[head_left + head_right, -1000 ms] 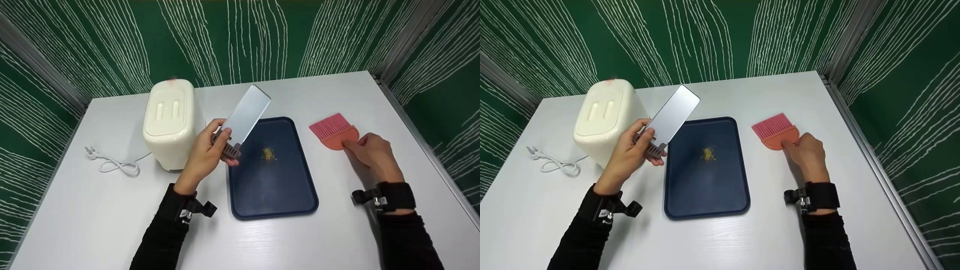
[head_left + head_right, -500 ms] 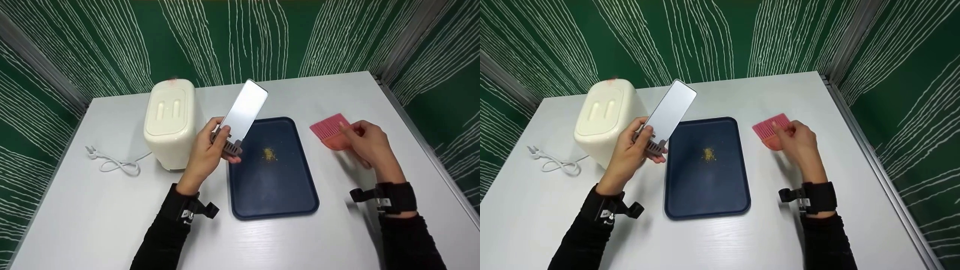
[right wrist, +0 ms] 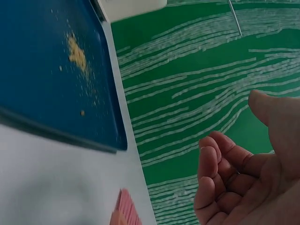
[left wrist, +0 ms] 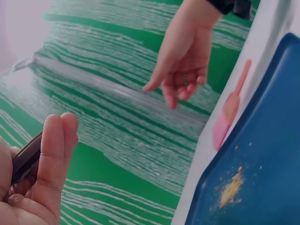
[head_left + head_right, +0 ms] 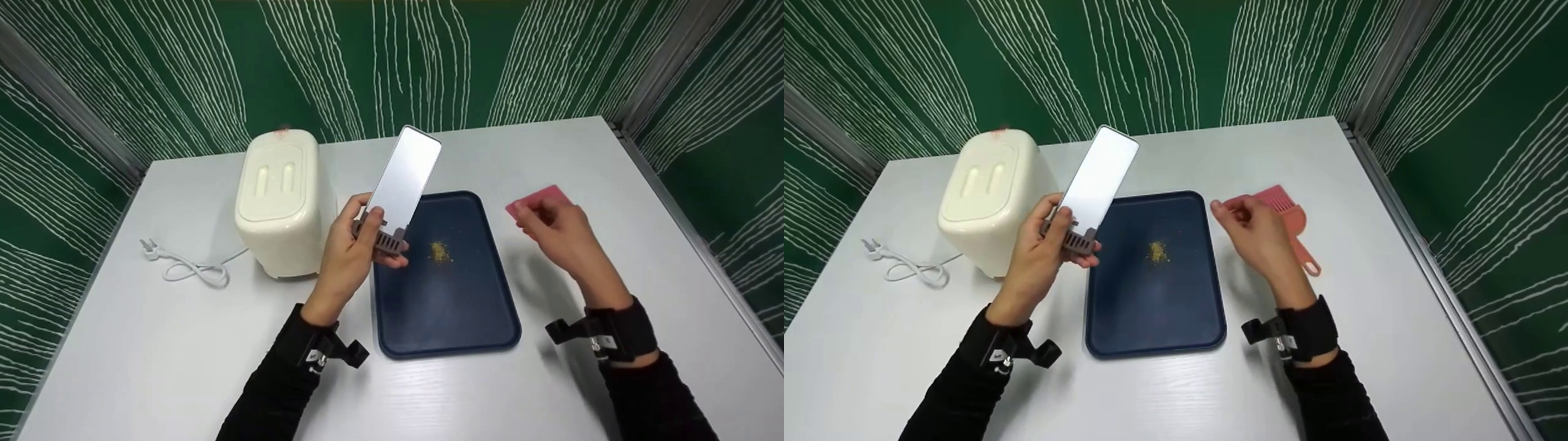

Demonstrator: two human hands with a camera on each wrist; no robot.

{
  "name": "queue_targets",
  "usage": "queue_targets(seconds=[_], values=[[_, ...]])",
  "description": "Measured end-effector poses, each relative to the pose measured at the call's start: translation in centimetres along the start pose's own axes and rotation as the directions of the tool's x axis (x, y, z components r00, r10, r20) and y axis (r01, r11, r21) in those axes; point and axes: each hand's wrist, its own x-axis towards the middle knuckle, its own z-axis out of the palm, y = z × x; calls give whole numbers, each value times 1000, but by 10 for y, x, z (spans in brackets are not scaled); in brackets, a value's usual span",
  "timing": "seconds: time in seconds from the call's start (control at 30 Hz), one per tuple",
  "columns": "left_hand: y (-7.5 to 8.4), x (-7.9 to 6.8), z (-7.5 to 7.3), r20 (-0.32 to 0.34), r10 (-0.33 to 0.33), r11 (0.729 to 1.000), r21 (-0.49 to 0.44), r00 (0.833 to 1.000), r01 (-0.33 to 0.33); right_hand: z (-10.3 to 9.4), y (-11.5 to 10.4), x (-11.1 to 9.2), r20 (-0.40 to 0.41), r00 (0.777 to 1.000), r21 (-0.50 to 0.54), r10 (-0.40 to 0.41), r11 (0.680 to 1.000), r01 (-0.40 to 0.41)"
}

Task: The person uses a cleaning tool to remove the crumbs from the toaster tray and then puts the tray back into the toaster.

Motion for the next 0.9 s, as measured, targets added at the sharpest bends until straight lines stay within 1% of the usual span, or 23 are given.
queue_targets(seconds=[0.03,0.1,0.4,0.6,0.77,0.9], values=[[0,-1,2,4,-2,1000,-6,1000,2,2,-3,-2,4,1000,-13,-17,1000,17],[-1,-2,6,12,-2,1000,-22,1000,2,7,-9,-5,25,999,1,-41,999,41],[-7,-9,26,48,15,998,-68,999,-12,25,-30,-18,102,993,60,-60,997,55],[-13,-13,35,51,-6,997,-82,999,10,37,-42,-26,172,983,67,-67,996,56],[-19,-17,41,81,-20,996,-80,997,26,46,-48,-30,185,979,72,-87,995,75],[-24,-19,48,104,-33,994,-101,994,44,53,-49,-33,191,977,107,-98,991,78]])
